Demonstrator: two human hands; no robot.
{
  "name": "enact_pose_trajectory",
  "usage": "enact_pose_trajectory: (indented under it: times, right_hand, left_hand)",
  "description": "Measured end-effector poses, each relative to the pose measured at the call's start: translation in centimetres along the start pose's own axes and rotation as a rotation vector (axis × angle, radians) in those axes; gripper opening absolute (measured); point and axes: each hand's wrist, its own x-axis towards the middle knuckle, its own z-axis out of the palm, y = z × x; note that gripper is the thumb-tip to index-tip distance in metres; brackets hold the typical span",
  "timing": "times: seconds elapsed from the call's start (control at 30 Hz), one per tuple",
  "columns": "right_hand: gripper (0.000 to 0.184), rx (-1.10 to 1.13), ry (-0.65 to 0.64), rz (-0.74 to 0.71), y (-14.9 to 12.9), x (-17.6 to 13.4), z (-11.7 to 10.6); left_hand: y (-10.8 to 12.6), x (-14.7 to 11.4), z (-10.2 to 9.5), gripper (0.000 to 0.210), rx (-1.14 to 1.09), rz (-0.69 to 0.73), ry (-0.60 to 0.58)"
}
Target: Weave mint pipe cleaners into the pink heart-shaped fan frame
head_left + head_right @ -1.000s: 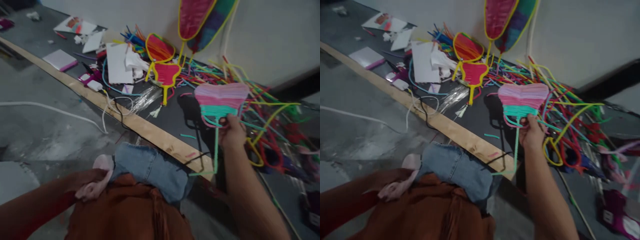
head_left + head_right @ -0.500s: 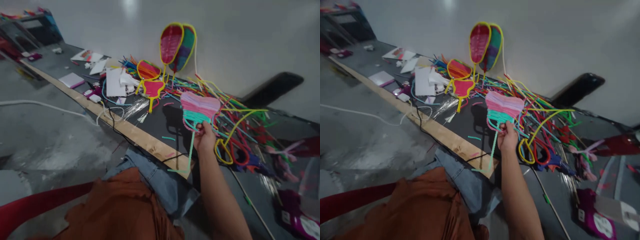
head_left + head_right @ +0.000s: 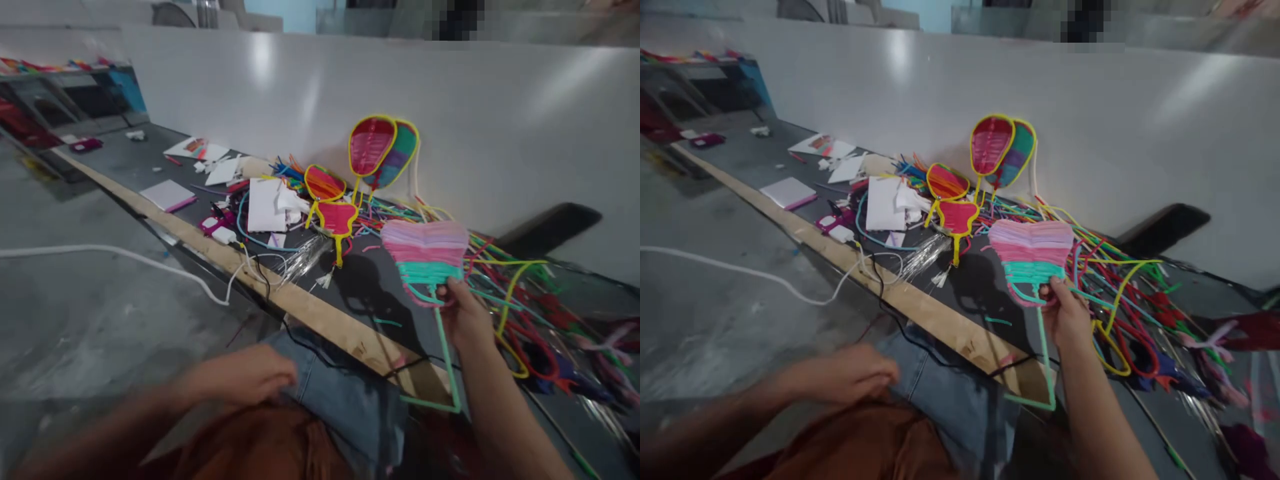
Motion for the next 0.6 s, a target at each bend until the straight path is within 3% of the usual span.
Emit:
enact_pose_trajectory:
  times: [0.03, 0.07, 0.17, 0.2, 0.27, 0.3, 0.47, 0.6]
  right_hand:
    - [0.033, -0.002, 0.008, -0.007, 0.0, -0.1, 0.7]
    - [0.034, 0.0, 0.015, -0.005, 0.1, -0.3, 1.5]
    - [0.036, 0.024, 0.028, 0.047, 0.4, -1.0, 3.8]
    - [0.037, 0.043, 0.03, 0.066, 0.6, -1.2, 4.4]
    - [0.036, 0.085, 0.007, 0.098, 1.1, -1.6, 5.4]
    - [0.036, 0.105, -0.006, 0.113, 1.4, -1.7, 5.8]
    - [0.029, 0.136, -0.141, 0.102, 3.5, -1.2, 6.1]
    - [0.022, 0.107, -0.208, 0.081, 4.9, 0.0, 5.1]
  left_hand:
    - [0.1, 1.9, -0.8, 0.021, -0.092, 0.053, -0.026]
    - [0.2, 3.9, -1.5, 0.022, -0.231, 0.063, 0.025]
    - [0.7, 10.1, -2.9, 0.021, -0.621, 0.036, 0.403]
    - [0.8, 12.0, -3.2, 0.028, -0.768, 0.053, 0.474]
    - [0.8, 15.5, -3.7, 0.044, -0.961, 0.082, 0.492]
    - [0.8, 17.0, -3.9, 0.047, -1.027, 0.11, 0.444]
    - [0.9, 21.5, -4.1, 0.043, -1.213, 0.308, 0.262]
    - [0.5, 23.1, -3.3, 0.038, -1.316, 0.271, 0.335]
